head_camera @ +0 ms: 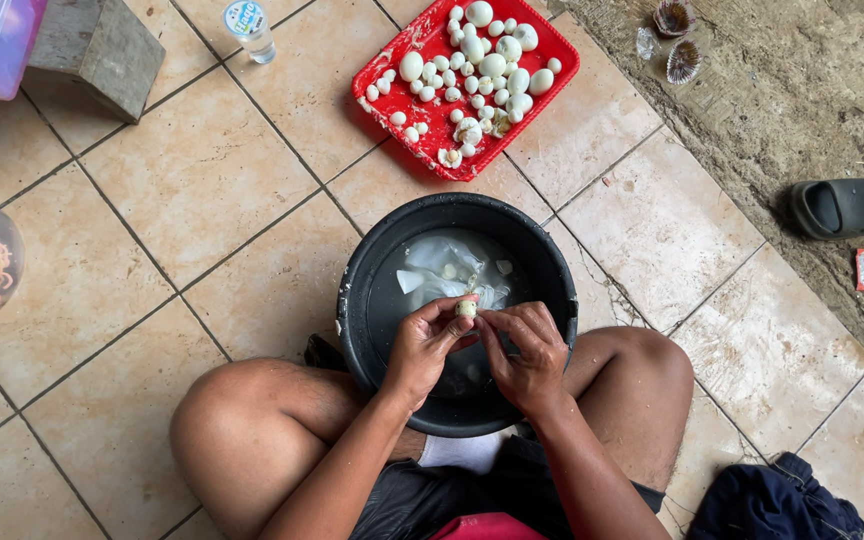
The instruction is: The person sits cross-legged on the floor with a black water basin in their lap, peels the shell off boiled eggs one at a time by hand, drops the shell fragments into the water, and places the peeled eggs onto a red tray on the floor.
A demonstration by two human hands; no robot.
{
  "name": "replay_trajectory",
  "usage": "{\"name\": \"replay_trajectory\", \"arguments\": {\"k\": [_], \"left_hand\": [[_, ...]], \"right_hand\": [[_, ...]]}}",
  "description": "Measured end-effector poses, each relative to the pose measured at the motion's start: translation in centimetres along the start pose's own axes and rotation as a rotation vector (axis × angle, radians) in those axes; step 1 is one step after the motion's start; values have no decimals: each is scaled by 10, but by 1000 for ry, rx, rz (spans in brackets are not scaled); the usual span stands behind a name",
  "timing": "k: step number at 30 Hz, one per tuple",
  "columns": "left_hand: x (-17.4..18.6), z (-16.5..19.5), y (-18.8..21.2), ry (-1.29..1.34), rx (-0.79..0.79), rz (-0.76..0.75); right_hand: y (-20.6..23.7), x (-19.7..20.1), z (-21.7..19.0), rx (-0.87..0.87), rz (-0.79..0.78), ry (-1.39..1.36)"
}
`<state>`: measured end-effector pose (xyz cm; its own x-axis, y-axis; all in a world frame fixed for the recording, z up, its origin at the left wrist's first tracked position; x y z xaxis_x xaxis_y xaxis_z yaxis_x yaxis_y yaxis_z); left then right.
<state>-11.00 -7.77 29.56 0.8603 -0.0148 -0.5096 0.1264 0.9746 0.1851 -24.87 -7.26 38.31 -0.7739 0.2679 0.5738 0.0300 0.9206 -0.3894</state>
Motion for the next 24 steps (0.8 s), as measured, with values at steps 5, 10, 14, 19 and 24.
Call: {"name": "replay_trajectory", "arguments": {"k": [5, 10, 14, 19, 24], "left_hand": [[-1, -7, 1, -6, 38, -4], [-11, -5, 2, 58, 56, -28], [-11, 4, 3, 17, 84, -40], [-8, 8, 3, -138, 41, -34], [-14, 3, 7, -40, 12, -115]], "right_hand": [[0, 0, 0, 14, 22, 13], [1, -3, 11, -139, -1, 3], [-2, -4, 11, -161, -76, -159], [-4, -3, 2, -29, -53, -84], [4, -7, 22, -202, -96, -66]]}}
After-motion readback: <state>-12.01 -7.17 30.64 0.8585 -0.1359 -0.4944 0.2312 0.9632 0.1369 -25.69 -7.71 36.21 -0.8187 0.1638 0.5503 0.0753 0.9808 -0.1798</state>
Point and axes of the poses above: each hand's wrist, its own y-axis away from the middle knuckle, its own x-axis out of the back of the hand, z = x × y, the point moved 5 cm from there along -y, towards the middle knuckle, and after that the axes turned 11 degrees about -x, right-handed, at the moved point
